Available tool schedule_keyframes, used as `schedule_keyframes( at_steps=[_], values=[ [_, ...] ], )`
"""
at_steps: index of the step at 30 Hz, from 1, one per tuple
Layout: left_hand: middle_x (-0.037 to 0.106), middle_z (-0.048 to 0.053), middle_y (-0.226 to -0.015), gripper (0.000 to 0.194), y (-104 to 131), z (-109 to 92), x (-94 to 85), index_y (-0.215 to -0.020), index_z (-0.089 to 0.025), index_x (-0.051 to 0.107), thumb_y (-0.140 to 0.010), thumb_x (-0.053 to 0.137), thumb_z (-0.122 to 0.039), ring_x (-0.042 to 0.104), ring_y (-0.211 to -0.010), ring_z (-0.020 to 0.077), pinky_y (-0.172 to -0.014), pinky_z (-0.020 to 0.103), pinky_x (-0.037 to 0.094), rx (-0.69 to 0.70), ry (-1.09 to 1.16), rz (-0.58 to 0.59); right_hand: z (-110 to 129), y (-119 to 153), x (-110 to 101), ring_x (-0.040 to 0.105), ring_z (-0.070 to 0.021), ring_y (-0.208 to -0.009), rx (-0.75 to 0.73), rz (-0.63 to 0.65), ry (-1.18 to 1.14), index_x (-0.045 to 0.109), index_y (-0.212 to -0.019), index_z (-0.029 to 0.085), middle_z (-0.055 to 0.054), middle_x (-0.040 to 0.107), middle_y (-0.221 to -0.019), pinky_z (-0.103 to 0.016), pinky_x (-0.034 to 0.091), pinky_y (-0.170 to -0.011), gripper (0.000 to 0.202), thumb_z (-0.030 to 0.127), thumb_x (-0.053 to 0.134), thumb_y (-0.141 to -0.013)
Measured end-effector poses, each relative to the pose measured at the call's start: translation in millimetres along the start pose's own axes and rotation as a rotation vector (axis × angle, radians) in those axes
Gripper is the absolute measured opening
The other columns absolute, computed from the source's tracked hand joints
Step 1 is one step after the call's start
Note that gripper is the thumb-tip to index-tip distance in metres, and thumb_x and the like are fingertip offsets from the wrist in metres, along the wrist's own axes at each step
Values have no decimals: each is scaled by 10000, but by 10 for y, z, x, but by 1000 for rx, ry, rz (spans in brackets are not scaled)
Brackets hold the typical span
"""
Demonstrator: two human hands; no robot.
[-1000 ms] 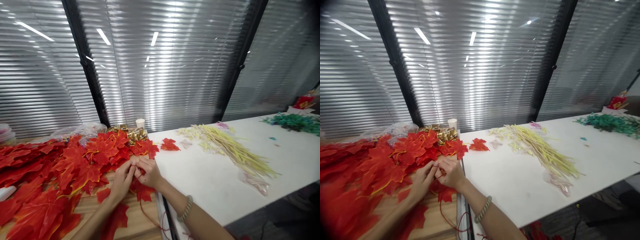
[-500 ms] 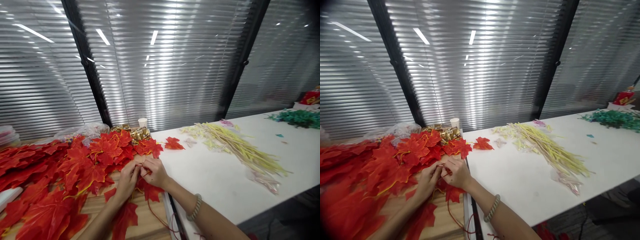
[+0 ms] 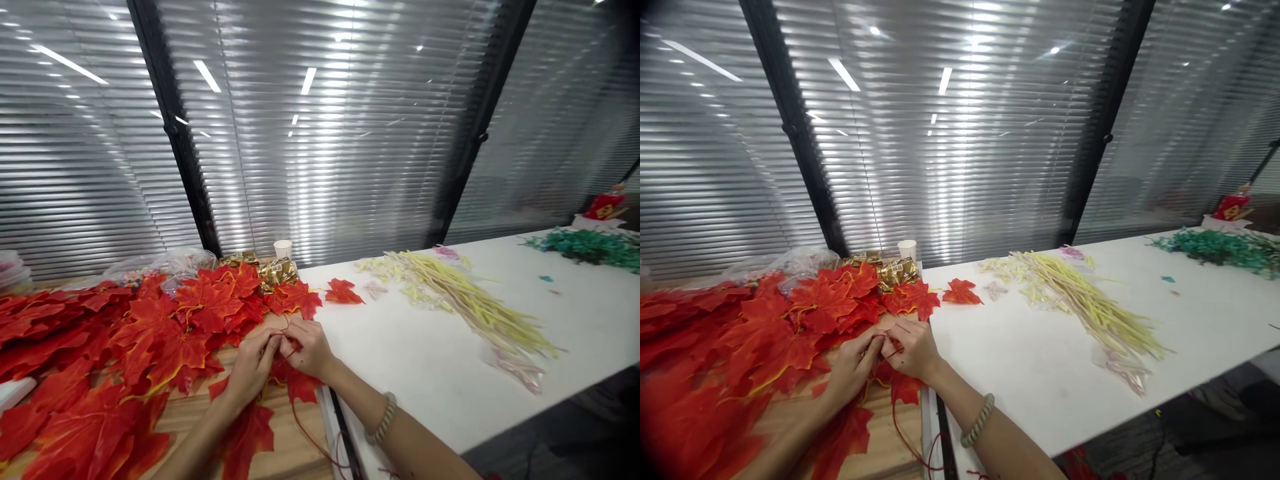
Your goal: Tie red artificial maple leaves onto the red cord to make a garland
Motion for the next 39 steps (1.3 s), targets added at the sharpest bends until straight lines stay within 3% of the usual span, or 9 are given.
schedule_keyframes(
  at_steps=[10,39],
  values=[
    [470,-31,-523,289,9,30,-18,-632,-164,490,-861,348,-269,430,-460,90,-479,184,327,47,-50,-9,53,6,23,406,-109,-472,-7,-4,8,419,-565,189,7,439,-514,-237,295,-462,228,187,370,-788],
    [456,-24,-521,278,14,72,27,-631,-177,459,-862,339,-273,406,-453,97,-484,201,316,36,-83,33,-32,71,129,431,-120,-495,8,83,16,473,-602,186,-4,474,-530,-244,315,-471,194,183,380,-771]
  ],
)
Point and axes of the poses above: each hand's wrist, its own y-axis away from the middle knuckle, its own x-axis out of the palm, z = x × y, the point moved 9 cm from there along -y, towards the middle knuckle
